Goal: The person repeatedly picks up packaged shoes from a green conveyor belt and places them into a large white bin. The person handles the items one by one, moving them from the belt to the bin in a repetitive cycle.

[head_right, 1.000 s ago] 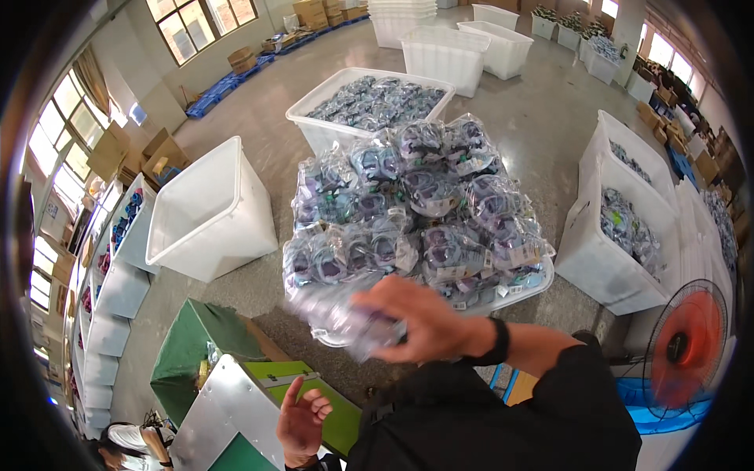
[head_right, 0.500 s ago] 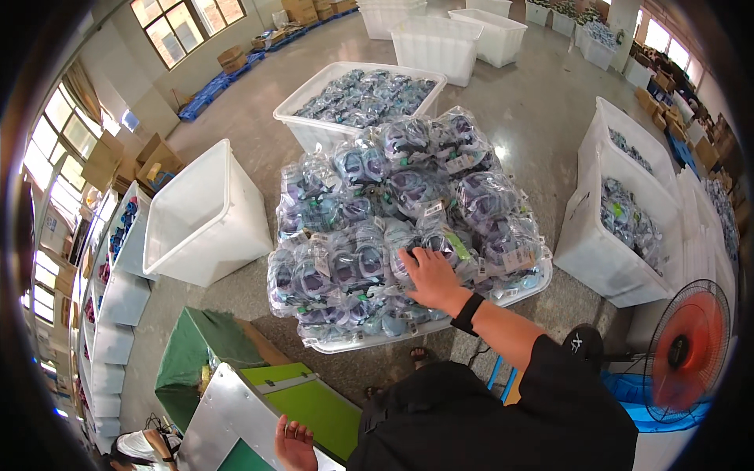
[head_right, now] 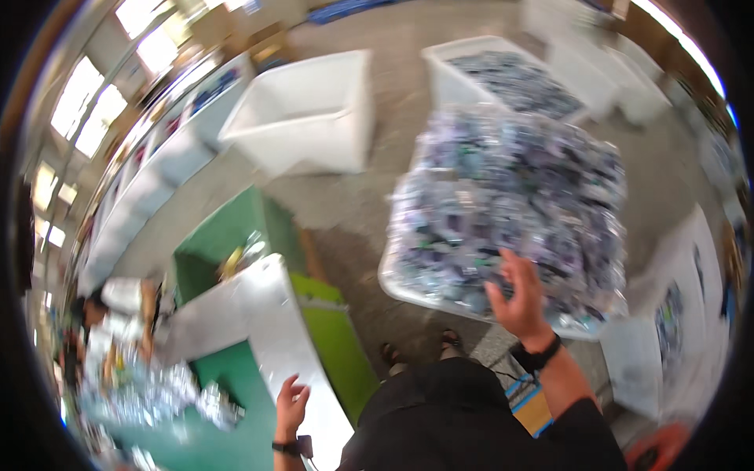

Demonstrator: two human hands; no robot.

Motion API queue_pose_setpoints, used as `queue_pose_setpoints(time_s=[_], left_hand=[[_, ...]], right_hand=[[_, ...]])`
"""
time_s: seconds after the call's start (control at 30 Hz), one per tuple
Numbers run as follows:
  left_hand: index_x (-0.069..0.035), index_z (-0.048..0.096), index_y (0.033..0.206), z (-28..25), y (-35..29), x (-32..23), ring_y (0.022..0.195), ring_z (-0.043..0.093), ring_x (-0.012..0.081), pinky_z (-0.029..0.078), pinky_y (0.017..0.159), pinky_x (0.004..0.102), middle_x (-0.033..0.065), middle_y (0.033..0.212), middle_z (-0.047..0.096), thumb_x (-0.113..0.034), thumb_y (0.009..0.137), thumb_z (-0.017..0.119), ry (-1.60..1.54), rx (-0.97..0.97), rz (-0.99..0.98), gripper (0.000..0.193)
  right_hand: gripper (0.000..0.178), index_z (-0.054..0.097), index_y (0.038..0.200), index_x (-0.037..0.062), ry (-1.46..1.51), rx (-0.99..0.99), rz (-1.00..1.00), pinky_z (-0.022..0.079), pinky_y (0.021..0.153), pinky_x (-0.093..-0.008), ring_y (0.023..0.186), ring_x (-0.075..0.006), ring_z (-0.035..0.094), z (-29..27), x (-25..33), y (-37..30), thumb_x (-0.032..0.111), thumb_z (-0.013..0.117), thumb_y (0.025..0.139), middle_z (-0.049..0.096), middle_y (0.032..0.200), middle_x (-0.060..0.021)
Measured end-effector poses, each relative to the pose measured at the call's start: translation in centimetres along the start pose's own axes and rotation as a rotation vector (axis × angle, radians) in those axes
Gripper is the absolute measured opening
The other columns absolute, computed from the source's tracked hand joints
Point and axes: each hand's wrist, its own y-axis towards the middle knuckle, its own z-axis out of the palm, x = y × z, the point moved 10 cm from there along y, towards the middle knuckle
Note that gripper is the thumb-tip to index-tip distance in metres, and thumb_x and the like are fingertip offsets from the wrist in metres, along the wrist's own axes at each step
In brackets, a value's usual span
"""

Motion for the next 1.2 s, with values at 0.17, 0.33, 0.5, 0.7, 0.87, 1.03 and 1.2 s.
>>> queue_pose_setpoints(time_s=[0.17, 0.33, 0.5, 0.7, 0.87, 1.03, 1.2], left_hand=[[-0.008, 0.063, 0.141, -7.1, 1.4, 5.8, 0.121, 0.064, 0.0404, 0.053, 0.104, 0.0477, 0.0209, 0.126, 0.070, -0.039, 0.091, 0.079, 0.502, 0.006, 0.147, 0.061], [-0.011, 0.063, 0.141, -18.0, 0.2, 18.4, 0.122, 0.066, 0.0390, 0.053, 0.103, 0.0496, 0.0191, 0.130, 0.071, -0.049, 0.093, 0.073, 0.796, 0.029, -0.213, 0.062], [-0.013, 0.067, 0.139, -28.6, -6.0, 32.7, 0.131, 0.062, 0.0395, 0.050, 0.109, 0.0583, 0.0166, 0.143, 0.065, -0.051, 0.090, 0.073, 0.875, 0.040, -0.913, 0.063], [-0.002, 0.064, 0.139, -34.4, -4.6, 39.4, 0.135, 0.057, 0.0446, 0.047, 0.113, 0.0544, 0.0276, 0.144, 0.060, -0.045, 0.087, 0.077, 0.519, -0.474, -0.737, 0.068], [0.005, 0.055, 0.146, -37.0, -1.5, 44.7, 0.139, 0.052, 0.0473, 0.043, 0.117, 0.0515, 0.0336, 0.146, 0.056, -0.039, 0.087, 0.081, 0.320, -0.866, -0.558, 0.078], [0.004, 0.043, 0.157, -38.5, 1.5, 47.1, 0.120, 0.067, 0.0398, 0.054, 0.098, 0.0527, 0.0272, 0.130, 0.068, -0.035, 0.092, 0.078, 0.194, -1.071, -0.450, 0.084], [-0.002, 0.061, 0.114, -29.7, 2.8, 48.2, 0.047, 0.047, 0.0157, 0.033, 0.039, 0.0293, 0.0016, 0.064, 0.049, -0.025, 0.093, 0.077, -0.949, -0.725, -0.709, 0.035]], right_hand=[[0.066, 0.052, 0.150, 0.0013, 0.098, 0.181, -0.065, 0.051, 0.080, -0.0353, 0.090, -0.0233, 0.058, 7.3, 4.6, -2.1, 0.005, 0.072, 0.087, 0.059, 0.106, -0.0108], [0.063, 0.053, 0.148, 0.0020, 0.165, 0.361, -0.011, 0.051, 0.081, -0.0347, 0.092, -0.0223, 0.059, 12.9, 6.6, -4.0, 0.000, 0.069, 0.087, 0.059, 0.106, -0.0097], [0.063, 0.054, 0.148, 0.0018, 0.138, 0.458, -0.007, 0.050, 0.080, -0.0344, 0.091, -0.0220, 0.058, 16.9, 8.4, -4.5, -0.002, 0.069, 0.087, 0.058, 0.105, -0.0085], [0.062, 0.054, 0.148, 0.0020, 0.116, 0.543, 0.042, 0.049, 0.078, -0.0331, 0.089, -0.0201, 0.056, 19.1, 9.1, -5.4, -0.002, 0.069, 0.087, 0.057, 0.103, -0.0075], [0.063, 0.055, 0.148, 0.0030, 0.098, 0.618, 0.092, 0.050, 0.076, -0.0324, 0.086, -0.0188, 0.057, 21.2, 10.1, -5.9, -0.001, 0.070, 0.087, 0.058, 0.103, -0.0080], [0.064, 0.056, 0.146, 0.0037, 0.025, 0.695, 0.085, 0.052, 0.075, -0.0335, 0.083, -0.0202, 0.060, 23.0, 12.5, -6.3, 0.000, 0.073, 0.085, 0.060, 0.102, -0.0098], [0.067, 0.055, 0.147, 0.0045, -0.012, 0.727, 0.080, 0.054, 0.076, -0.0348, 0.084, -0.0219, 0.063, 23.8, 14.6, -6.4, 0.002, 0.075, 0.083, 0.062, 0.103, -0.0109]])
